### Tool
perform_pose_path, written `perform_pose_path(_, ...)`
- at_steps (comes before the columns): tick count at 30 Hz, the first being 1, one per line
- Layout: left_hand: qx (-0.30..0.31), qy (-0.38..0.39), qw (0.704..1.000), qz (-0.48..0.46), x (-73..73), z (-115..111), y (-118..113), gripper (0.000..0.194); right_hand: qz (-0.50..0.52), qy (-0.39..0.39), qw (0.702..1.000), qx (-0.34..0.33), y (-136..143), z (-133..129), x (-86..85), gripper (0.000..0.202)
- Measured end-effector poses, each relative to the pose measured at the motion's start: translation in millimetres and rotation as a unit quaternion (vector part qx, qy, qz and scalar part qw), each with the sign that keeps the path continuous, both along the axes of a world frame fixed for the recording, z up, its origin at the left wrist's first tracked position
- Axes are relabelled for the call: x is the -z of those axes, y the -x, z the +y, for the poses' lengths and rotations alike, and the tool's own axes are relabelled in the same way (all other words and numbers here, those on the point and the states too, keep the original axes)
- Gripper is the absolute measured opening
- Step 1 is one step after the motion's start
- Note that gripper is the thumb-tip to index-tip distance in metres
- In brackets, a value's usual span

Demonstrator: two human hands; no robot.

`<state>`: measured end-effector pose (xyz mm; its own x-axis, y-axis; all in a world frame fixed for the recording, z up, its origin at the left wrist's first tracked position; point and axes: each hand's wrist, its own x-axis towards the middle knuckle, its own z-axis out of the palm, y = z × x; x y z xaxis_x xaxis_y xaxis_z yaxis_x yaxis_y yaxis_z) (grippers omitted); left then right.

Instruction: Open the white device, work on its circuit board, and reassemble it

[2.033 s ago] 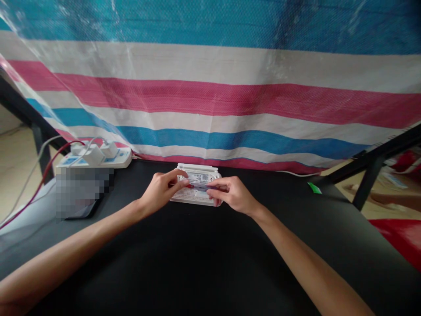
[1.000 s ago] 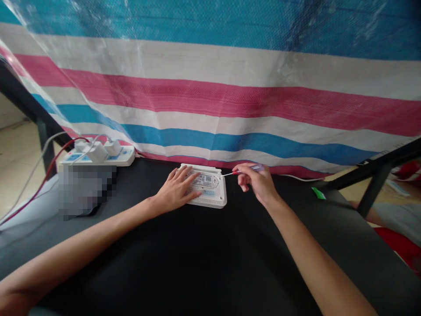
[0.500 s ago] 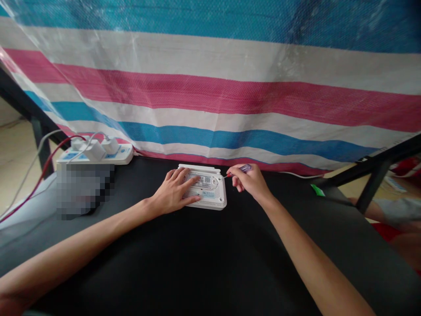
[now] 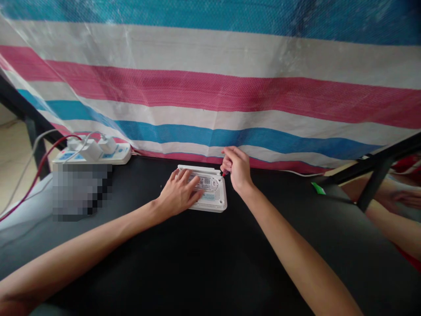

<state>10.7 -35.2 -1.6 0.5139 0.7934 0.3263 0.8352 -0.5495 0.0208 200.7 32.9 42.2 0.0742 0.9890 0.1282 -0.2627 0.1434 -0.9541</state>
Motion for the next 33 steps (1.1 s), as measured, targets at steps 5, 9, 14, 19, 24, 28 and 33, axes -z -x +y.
perform_pose_path(5, -0.008, -0.042, 0.998, -0.039, 5.5, 0, -3, 0.034, 0.102, -0.054, 0.992, 0.056, 9, -10, 9.4, 0.035)
perform_pose_path(9, 0.024, -0.069, 0.995, -0.074, 11.8, 0, 0, 0.032, 0.078, -0.086, 0.991, 0.072, 9, -15, 20.4, 0.039)
perform_pose_path(14, 0.044, -0.089, 0.989, -0.112, 15.8, 0, 3, 0.031, 0.054, -0.119, 0.990, 0.051, 11, -17, 23.9, 0.041)
perform_pose_path(19, 0.055, -0.093, 0.987, -0.118, 17.2, 0, 5, 0.033, 0.041, -0.143, 0.987, 0.062, 19, -22, 25.3, 0.039)
perform_pose_path(24, 0.067, -0.117, 0.985, -0.109, 20.0, -1, 7, 0.034, 0.041, -0.106, 0.991, 0.064, 15, -16, 27.5, 0.047)
perform_pose_path(28, 0.063, -0.114, 0.987, -0.097, 20.5, -3, 6, 0.036, 0.037, -0.094, 0.994, 0.051, 11, -13, 25.3, 0.047)
perform_pose_path(33, 0.066, -0.111, 0.988, -0.085, 20.9, -3, 6, 0.037, 0.065, -0.110, 0.991, 0.048, 12, -16, 24.8, 0.044)
